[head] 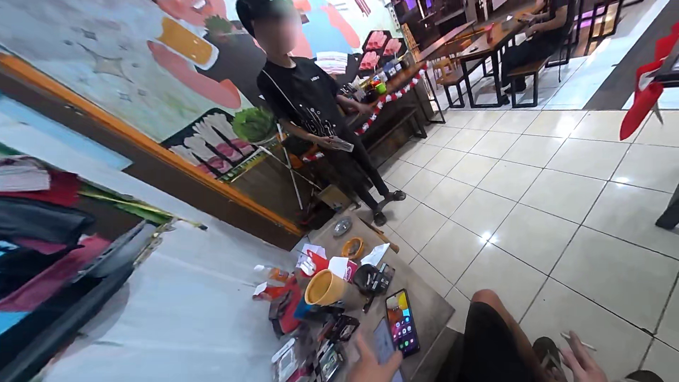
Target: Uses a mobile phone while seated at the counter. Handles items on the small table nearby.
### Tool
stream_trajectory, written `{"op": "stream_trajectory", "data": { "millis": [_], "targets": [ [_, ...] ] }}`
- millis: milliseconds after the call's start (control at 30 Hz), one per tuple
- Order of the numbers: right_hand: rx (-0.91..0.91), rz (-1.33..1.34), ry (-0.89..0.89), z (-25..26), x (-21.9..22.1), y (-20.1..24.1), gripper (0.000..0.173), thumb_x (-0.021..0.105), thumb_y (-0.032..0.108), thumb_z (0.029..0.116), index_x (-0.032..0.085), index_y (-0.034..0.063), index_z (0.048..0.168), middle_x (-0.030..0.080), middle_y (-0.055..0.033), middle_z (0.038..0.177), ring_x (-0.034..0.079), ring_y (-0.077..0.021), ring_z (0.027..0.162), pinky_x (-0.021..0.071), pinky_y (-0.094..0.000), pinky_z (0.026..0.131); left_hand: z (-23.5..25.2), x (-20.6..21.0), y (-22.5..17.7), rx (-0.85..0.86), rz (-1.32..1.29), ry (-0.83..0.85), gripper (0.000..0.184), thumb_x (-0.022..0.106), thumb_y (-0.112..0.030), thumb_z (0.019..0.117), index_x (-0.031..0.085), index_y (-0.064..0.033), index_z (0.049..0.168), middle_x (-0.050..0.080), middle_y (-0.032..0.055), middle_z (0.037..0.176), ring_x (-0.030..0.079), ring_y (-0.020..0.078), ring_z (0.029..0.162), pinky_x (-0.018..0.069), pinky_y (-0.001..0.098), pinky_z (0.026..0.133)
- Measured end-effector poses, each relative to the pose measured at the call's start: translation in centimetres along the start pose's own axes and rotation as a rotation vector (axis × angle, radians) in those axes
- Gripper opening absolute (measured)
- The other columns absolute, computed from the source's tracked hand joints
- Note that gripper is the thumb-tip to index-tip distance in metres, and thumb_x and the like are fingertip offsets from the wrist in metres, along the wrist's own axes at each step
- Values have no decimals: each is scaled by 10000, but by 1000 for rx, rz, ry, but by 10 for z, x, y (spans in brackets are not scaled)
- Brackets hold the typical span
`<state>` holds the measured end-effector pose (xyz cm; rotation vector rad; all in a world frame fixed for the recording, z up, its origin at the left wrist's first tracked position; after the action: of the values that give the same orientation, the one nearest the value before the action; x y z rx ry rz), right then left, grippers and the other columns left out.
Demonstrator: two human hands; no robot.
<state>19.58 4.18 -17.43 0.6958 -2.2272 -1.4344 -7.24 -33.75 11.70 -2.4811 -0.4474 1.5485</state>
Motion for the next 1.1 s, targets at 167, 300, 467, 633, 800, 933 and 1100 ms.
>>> {"op": "stream_trajectory", "data": {
  "millis": [167,300,467,633,800,933,1100],
  "targets": [
    [-138,476,182,-14,72,104,712,522,321,1034,204,159,1650,360,-134,1638,597,-303,1303,565,-461,1007,-49,70,-123,400,107,261,1187,762,-571,824,-4,-188,1646,724,122,969,723,296,833,604,556,773],
    [-85,587,328,-25,99,145,815,443,623,1024,127,223,1659,260,-81,1689,535,-280,1378,543,-491,1041,-82,147,-192,664,333,385,1243,768,-606,768,4,-183,1653,703,181,1140,720,345,955,589,571,837],
    [67,869,266,-36,76,143,722,332,606,1058,274,131,1600,644,-174,1347,694,-314,1141,606,-469,904,-114,218,-226,867,591,446,1239,710,-673,762,6,-199,1664,541,268,1404,700,377,981,584,556,812],
    [82,1055,172,-37,49,126,702,293,665,1041,360,190,1553,688,-126,1242,727,-279,1006,618,-459,826,-136,235,-230,1012,645,493,1076,657,-620,857,45,-262,1667,560,270,1348,685,407,962,569,578,767],
    [21,1190,141,-39,22,123,748,404,721,984,404,228,1547,619,-90,1384,706,-263,1075,624,-461,836,-88,173,-215,1023,321,206,1012,644,-726,857,280,-182,1629,481,157,1542,567,344,1319,538,544,1011],
    [-93,1105,130,-43,-9,123,791,416,757,955,419,232,1547,633,-69,1378,700,-241,1100,616,-443,870,-4,92,-157,732,45,-171,1005,708,-604,874,290,-44,1597,362,252,1597,378,449,1456,381,623,1150],
    [-173,978,152,-46,-30,125,830,381,783,944,467,177,1503,683,-68,1250,706,-233,1062,616,-435,874,49,50,-63,344,43,-400,1123,754,-634,809,239,-32,1605,208,298,1648,235,501,1509,296,637,1189]
  ]
}}
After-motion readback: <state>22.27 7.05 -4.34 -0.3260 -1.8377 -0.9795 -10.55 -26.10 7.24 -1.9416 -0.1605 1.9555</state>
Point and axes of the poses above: each hand's wrist, its own z-axis towards the middle knuckle, its own x-axis out of the palm, y = z × x, the point moved 8 cm from there along z, towards the middle knuckle
